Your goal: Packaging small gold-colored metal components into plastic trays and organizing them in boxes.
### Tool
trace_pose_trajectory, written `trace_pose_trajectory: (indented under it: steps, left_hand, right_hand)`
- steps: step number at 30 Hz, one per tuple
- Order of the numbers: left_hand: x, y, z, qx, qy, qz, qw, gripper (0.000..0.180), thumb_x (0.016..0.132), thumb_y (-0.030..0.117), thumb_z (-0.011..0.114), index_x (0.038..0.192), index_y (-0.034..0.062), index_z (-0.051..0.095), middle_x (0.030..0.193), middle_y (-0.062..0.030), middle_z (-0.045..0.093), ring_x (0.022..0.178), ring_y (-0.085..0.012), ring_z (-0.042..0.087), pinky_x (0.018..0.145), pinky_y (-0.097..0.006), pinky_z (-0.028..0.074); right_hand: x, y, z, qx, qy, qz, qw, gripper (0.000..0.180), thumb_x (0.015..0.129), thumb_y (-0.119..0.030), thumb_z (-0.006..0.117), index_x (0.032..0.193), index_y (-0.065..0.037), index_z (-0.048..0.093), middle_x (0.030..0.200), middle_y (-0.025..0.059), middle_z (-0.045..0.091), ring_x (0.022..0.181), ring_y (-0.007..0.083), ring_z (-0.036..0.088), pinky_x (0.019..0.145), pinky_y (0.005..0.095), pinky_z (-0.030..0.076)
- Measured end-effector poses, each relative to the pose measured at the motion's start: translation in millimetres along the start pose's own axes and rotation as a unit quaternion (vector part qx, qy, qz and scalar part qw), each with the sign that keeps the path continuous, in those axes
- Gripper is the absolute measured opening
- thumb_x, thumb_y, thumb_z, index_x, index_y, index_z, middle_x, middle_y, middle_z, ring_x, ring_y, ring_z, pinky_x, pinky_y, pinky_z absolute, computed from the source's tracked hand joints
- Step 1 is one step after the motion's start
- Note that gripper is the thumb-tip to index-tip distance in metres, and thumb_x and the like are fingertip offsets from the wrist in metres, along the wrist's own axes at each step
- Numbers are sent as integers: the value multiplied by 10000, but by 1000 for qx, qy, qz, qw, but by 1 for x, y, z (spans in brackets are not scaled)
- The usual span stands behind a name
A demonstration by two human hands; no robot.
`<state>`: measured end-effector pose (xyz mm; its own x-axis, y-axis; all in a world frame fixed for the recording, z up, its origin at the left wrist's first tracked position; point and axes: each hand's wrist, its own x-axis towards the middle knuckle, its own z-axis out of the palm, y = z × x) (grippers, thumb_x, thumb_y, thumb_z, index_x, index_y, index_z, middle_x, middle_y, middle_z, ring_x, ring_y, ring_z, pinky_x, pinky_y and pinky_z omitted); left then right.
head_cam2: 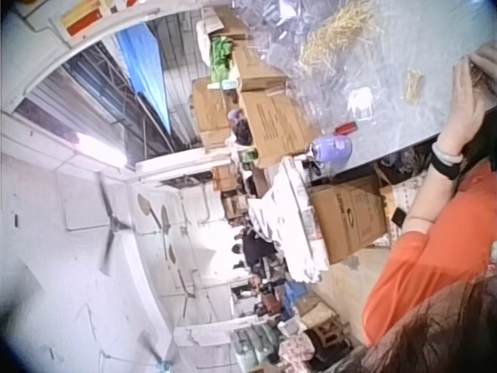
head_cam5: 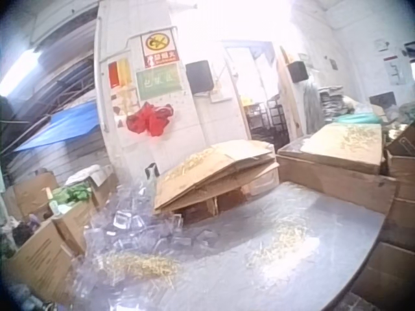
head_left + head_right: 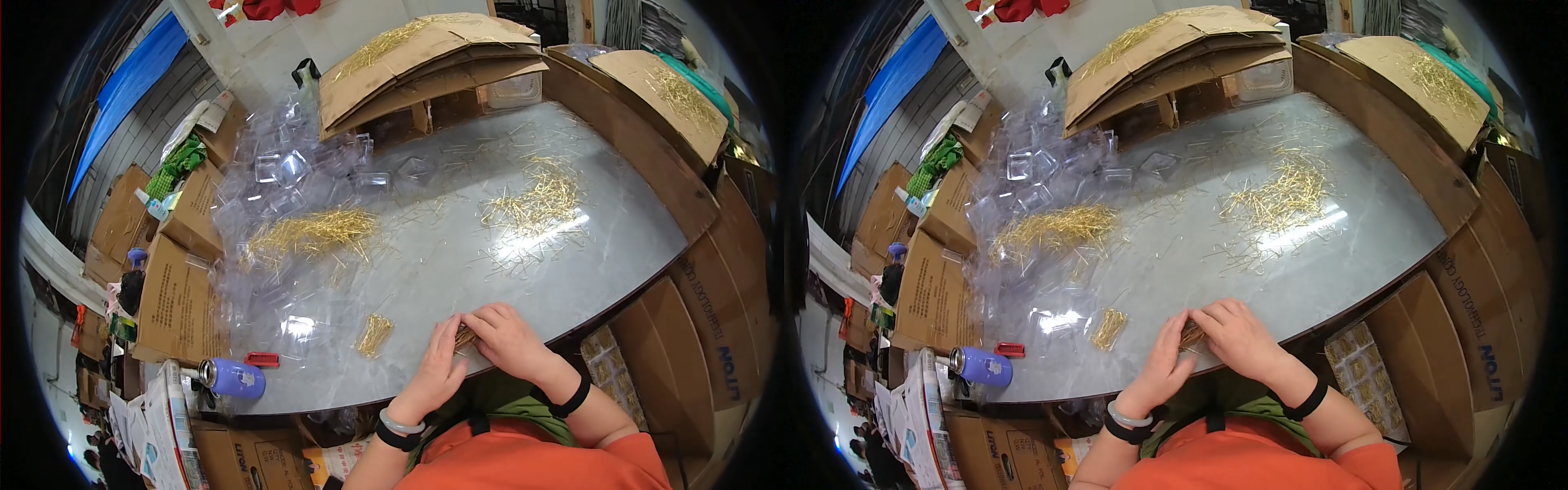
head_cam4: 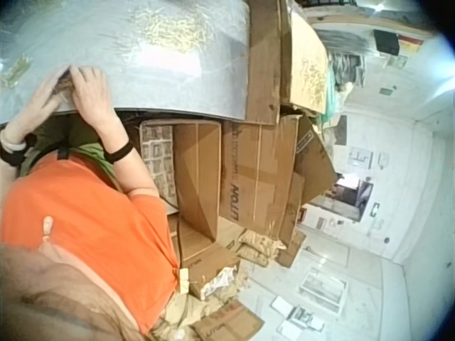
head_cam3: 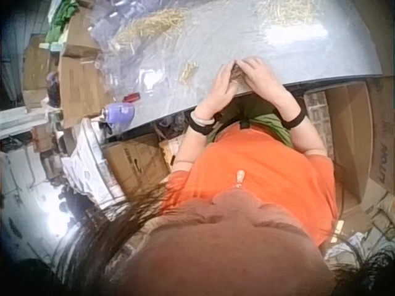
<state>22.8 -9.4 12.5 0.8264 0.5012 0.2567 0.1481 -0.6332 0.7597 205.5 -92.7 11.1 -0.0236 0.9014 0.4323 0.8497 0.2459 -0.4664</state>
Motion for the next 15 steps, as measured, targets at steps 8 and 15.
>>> trace_pose_trajectory:
  steps: [8,15]
  left_hand:
    - [-1,-2,16,71,16,-32,997,769,862,-100,447,1572,-80,149,1552,-322,309,1449,-487,312,1211,-491,283]
    - [-2,-4,11,-91,61,-36,993,821,821,-115,437,1580,-75,126,1567,-304,293,1475,-446,287,1229,-474,247]
  right_hand:
    - [-1,-14,-9,-19,-25,-38,999,558,797,-55,634,1329,75,528,1326,225,554,1297,393,501,1127,479,413]
    - [-4,-12,0,-41,-52,-31,997,568,846,-125,644,1359,72,502,1422,245,504,1340,403,477,1162,483,381]
